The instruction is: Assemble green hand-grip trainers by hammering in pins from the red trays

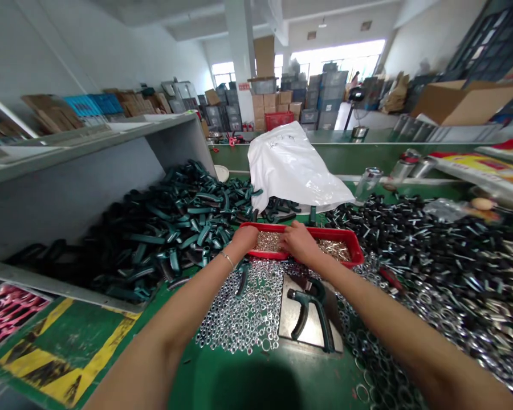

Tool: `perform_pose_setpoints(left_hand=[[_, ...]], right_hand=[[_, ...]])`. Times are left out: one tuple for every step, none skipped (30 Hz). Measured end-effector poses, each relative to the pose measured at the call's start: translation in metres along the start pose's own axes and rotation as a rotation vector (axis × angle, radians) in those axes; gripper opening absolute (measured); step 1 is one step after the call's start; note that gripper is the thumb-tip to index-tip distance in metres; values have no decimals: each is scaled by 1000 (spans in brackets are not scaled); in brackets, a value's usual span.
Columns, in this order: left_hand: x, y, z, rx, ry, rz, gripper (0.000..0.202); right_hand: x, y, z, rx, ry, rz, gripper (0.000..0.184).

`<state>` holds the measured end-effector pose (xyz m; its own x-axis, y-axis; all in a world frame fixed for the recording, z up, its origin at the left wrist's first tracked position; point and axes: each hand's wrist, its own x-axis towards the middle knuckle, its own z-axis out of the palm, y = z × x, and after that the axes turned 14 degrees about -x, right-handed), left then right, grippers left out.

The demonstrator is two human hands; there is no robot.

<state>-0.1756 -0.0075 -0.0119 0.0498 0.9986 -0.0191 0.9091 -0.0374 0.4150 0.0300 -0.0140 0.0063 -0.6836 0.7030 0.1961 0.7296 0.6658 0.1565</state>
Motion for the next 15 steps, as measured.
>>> perform_pose_setpoints(left_hand=[[-2, -3, 3, 28, 4, 10, 16], [-4, -6, 6, 46, 13, 22, 19], [-7, -9, 9, 57, 27, 35, 22], [-10, -12, 11, 63, 40, 48, 25], [-11, -15, 14, 65, 53, 60, 27], [-12, -17, 16, 63, 66, 72, 28], [-12, -19, 17, 59, 77, 82, 29], [-12, -20, 19, 52, 88, 91, 29], [-11, -20, 21, 45, 97, 99, 29], [-10, -20, 22, 37, 105, 106, 28], [-9, -20, 23, 28, 113, 111, 27], [-8, -20, 24, 18, 121, 116, 26], [-8, -20, 25, 8, 130, 121, 25], [-8, -20, 26, -4, 140, 126, 24], [-9, -20, 25, -16, 151, 131, 23]], right_hand=[[14, -4, 8, -8, -19, -8, 19], [23, -5, 15, -9, -35, -11, 18], [28, -5, 22, -11, -50, -13, 17], [31, -3, 29, -12, -64, -15, 17], [31, -2, 34, -10, -75, -15, 19], [30, -1, 37, -6, -82, -13, 20], [28, -1, 40, 1, -87, -8, 21], [27, -2, 41, 10, -89, -1, 21], [26, -3, 42, 23, -88, 11, 22], [26, -4, 42, 38, -84, 25, 22], [26, -6, 41, 56, -77, 43, 22], [27, -7, 39, 77, -66, 64, 22], [28, -8, 36, 103, -52, 86, 22], [27, -7, 32, 132, -36, 109, 21], [25, -7, 26, 166, -19, 130, 19]])
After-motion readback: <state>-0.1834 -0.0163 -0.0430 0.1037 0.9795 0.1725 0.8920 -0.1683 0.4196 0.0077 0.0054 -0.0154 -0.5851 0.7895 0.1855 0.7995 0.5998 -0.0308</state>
